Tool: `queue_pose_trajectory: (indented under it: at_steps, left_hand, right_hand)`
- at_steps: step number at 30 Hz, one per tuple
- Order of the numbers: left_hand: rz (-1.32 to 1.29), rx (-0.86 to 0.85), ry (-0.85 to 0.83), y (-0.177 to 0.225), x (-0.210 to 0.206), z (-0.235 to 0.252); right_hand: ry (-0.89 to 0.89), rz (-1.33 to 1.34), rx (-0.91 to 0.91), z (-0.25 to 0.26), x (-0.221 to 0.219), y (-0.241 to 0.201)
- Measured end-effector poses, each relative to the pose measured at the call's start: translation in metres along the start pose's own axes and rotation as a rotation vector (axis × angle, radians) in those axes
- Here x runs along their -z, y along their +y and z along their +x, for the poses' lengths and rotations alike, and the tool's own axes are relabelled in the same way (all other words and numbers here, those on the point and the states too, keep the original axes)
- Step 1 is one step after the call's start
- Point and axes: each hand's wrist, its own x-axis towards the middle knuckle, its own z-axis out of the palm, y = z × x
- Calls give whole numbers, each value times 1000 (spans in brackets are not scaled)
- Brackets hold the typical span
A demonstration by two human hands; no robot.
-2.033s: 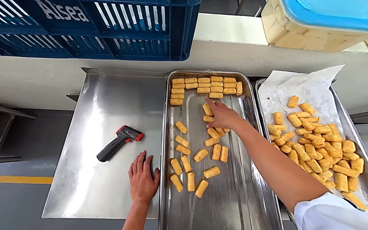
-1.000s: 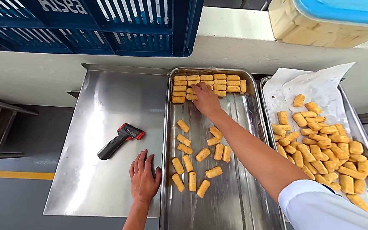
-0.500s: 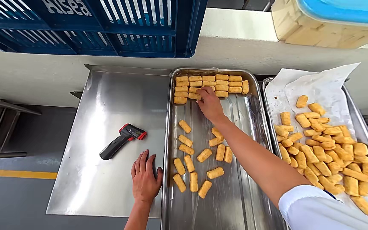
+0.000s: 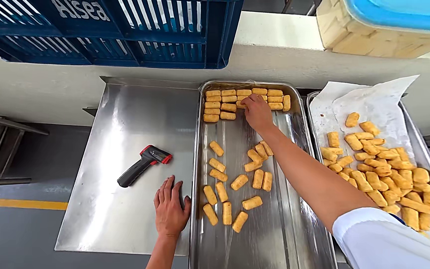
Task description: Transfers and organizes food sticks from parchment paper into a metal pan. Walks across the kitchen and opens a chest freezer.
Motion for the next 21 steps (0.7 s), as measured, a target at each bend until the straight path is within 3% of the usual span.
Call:
queue_pose_trajectory:
  at_steps: [5,9,21]
  left_hand:
    - [-3,4,-15,-1,1,0]
    - [3,-1,-15,-1,1,-1]
    - [-1,1,-4,0,1,0]
  right_hand:
    - [-19,124,90,-11,4,-21]
    - [-113,76,164,-15,-10,-39]
    - [-80,69,70,-9,-17,-39]
